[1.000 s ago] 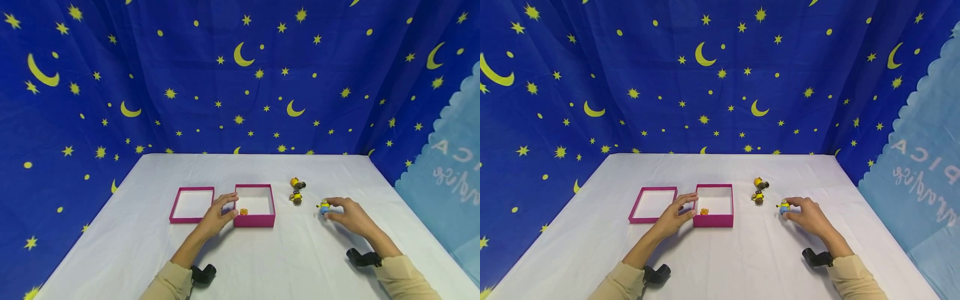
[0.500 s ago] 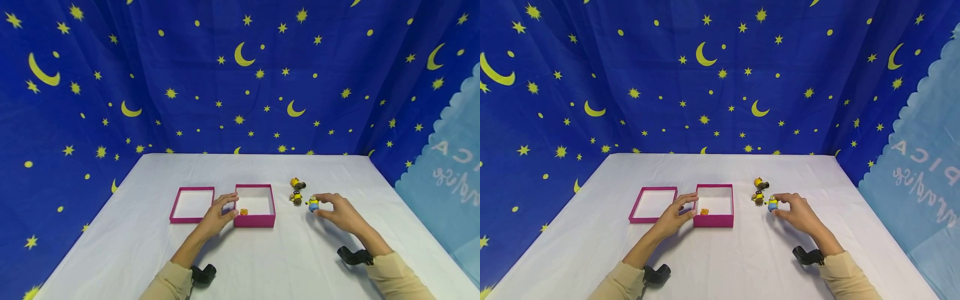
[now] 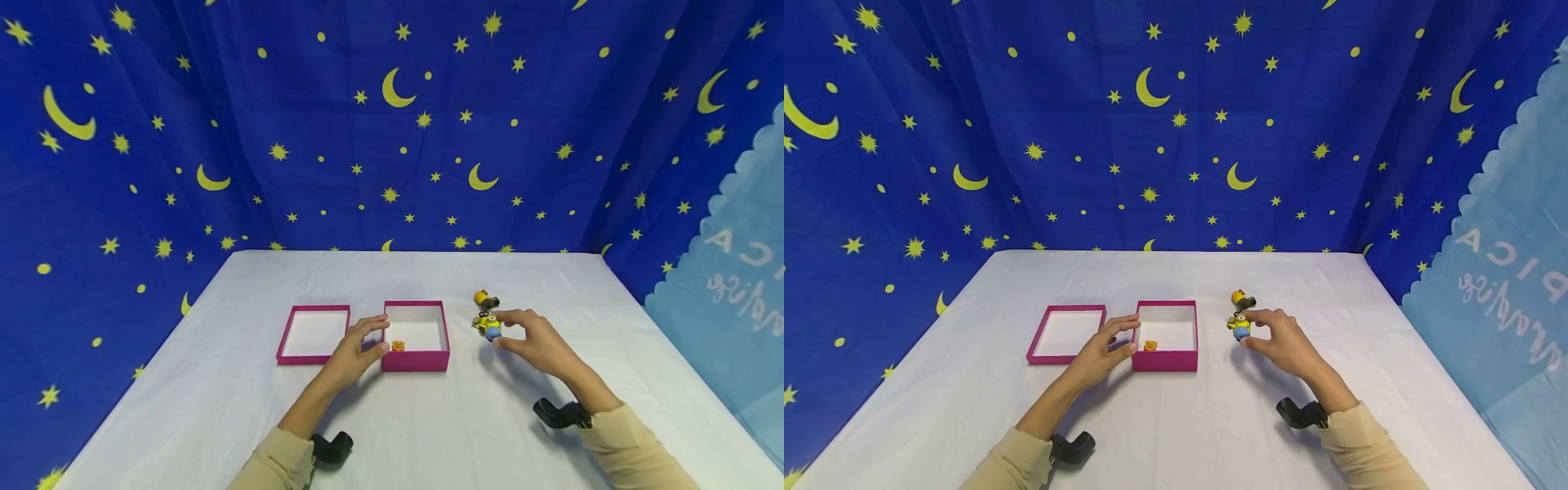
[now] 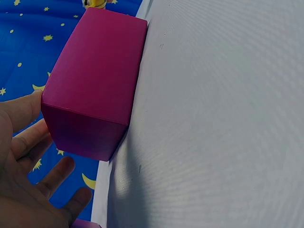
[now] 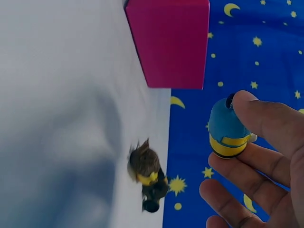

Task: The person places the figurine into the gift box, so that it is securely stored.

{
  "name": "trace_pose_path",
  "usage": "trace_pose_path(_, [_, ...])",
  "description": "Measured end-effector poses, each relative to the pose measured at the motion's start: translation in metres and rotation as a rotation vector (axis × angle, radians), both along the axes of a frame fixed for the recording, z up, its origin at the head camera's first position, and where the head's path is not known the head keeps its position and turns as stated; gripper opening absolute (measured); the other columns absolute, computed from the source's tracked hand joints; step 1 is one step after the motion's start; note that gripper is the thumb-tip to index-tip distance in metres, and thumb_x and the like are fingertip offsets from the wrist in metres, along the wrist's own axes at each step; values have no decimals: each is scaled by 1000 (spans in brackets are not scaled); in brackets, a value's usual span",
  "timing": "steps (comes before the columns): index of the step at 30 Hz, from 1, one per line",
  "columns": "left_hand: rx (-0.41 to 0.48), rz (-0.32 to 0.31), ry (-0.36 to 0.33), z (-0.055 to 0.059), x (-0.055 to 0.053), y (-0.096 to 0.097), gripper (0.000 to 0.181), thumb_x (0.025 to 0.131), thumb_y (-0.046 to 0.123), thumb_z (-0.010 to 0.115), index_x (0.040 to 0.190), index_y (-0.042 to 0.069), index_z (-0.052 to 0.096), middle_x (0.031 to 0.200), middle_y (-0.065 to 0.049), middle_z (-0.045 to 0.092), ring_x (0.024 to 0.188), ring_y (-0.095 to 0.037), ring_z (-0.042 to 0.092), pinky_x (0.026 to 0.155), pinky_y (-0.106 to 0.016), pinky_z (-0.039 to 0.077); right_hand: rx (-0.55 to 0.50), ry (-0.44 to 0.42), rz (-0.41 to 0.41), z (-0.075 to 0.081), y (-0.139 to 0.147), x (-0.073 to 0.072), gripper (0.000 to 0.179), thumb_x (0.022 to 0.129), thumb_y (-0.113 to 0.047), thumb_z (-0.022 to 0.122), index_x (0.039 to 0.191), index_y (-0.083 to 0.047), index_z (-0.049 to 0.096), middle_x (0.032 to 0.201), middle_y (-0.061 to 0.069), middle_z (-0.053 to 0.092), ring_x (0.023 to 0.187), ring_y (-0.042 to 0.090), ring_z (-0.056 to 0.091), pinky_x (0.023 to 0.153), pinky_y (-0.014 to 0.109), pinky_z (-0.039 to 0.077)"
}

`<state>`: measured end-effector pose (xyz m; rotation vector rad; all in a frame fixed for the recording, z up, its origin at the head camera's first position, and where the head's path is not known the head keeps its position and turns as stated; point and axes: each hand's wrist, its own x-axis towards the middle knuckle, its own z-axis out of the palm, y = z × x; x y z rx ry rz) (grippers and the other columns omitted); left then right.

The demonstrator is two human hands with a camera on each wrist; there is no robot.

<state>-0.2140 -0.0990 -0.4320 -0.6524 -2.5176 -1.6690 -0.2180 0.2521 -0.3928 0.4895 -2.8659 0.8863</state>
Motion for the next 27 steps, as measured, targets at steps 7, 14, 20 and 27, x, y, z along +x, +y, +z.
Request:
trace_pose_path(7, [3, -4, 3, 0, 0, 0, 39, 89, 12, 63, 126, 4, 57, 143, -7, 47, 139, -30, 33, 113, -55, 28, -24, 3, 19, 2, -14, -2, 49, 80, -26, 74, 124, -8, 61, 114, 10, 66, 106, 28, 57, 86, 50, 45])
trace_pose_path(14, [13, 3, -4, 1, 1, 1, 38, 88, 9, 63, 125, 2, 57, 142, -10, 47, 139, -31, 33, 114, -54, 26, -62, 34, 61, -1, -23, -2, 49, 79, -24, 76, 122, -8, 62, 101, 5, 69, 100, 27, 58, 84, 46, 43])
trace_pose_path(20, [8, 33, -43, 4, 3, 3, 39, 88, 3, 62, 126, -3, 55, 143, -13, 45, 140, -33, 30, 114, -55, 24, -78, 27, 76, -1, -33, -3, 47, 79, -23, 76, 122, -8, 62, 100, 4, 69, 97, 27, 59, 85, 45, 43])
trace_pose_path(27, [10, 7, -31, 20, 14, 3, 38, 89, 4, 61, 125, -4, 55, 143, -15, 46, 140, -34, 31, 113, -56, 26, -147, 26, 135, 1, -46, -6, 48, 79, -22, 75, 123, -7, 61, 113, 9, 68, 99, 32, 64, 85, 50, 51])
